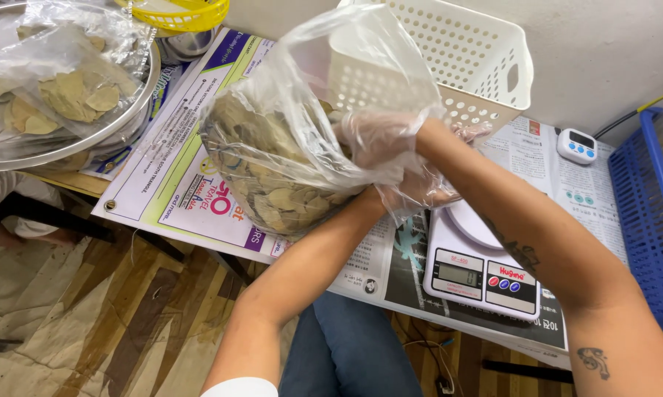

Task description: Weighing bay leaves on a digital scale for packaging.

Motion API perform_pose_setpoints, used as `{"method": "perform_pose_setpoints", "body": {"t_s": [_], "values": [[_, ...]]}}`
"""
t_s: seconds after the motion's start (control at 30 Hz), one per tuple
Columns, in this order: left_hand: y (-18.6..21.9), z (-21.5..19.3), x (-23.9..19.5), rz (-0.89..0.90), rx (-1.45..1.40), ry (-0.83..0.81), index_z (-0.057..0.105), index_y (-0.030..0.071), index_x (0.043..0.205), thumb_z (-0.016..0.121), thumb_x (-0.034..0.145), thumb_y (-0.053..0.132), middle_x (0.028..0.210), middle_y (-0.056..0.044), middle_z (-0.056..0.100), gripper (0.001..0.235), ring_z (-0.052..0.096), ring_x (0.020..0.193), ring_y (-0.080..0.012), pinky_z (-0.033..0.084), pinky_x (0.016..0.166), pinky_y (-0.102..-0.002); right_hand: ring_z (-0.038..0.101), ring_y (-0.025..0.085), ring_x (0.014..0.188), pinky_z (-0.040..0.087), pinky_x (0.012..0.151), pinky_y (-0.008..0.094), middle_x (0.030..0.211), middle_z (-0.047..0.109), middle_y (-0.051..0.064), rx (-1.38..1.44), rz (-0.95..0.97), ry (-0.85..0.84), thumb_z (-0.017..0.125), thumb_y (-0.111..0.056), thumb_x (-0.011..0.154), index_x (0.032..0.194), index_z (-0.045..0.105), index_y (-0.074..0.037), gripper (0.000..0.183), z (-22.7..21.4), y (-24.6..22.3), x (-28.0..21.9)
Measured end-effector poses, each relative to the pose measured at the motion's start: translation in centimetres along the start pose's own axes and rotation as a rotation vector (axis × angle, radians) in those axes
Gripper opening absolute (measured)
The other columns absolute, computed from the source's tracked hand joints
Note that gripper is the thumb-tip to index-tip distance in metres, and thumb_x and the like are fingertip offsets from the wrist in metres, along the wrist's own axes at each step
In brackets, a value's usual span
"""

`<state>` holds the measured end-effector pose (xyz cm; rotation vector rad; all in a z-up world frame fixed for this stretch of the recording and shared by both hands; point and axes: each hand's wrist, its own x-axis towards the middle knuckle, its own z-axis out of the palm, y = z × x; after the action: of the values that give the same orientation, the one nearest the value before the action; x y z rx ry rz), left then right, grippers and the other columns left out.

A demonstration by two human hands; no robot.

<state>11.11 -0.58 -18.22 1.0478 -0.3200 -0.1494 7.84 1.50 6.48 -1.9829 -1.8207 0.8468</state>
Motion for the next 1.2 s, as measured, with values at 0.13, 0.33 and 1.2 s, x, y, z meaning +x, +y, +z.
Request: {"method": "perform_pose_setpoints", "body": {"t_s": [0.13, 0.33, 1.2], "values": [[0.4, 0.2, -0.2, 0.06, 0.191, 0.02, 0.056, -0.002, 0.131, 0.069, 0.088, 0.058, 0.124, -0.016, 0.064, 0.075, 0.059, 0.118, -0.0321, 0.044, 0.109, -0.042, 0.074, 0.018, 0.08, 0.063, 0.071, 0.024, 0.098, 0.077, 0.007, -0.036, -0.02, -0.008, 0.065, 0.0, 0.088, 0.107, 0.074, -0.009, 0.023, 0.4, 0.1, 0.1], [0.5, 0.4, -0.3, 0.162, 0.577, 0.049, 0.047, 0.002, 0.141, 0.073, 0.087, 0.052, 0.134, -0.014, 0.059, 0.078, 0.056, 0.126, -0.0298, 0.043, 0.113, -0.04, 0.072, 0.019, 0.083, 0.061, 0.075, 0.027, 0.099, 0.077, 0.006, -0.096, -0.057, -0.01, 0.064, 0.005, 0.082, 0.103, 0.076, -0.008, 0.028, 1.3, 0.3, 0.3], [-8.7, -4.8, 13.1, -0.864, 0.338, 1.455, 0.046, 0.009, 0.093, 0.083, 0.077, 0.025, 0.095, 0.0, 0.039, 0.043, 0.049, 0.101, -0.0175, 0.041, 0.103, -0.033, 0.072, 0.014, 0.1, 0.06, 0.077, 0.031, 0.098, 0.073, -0.008, -0.226, 0.161, 0.238, 0.067, -0.026, 0.08, 0.113, 0.073, -0.028, 0.034, 1.1, 11.0, 2.8]]}}
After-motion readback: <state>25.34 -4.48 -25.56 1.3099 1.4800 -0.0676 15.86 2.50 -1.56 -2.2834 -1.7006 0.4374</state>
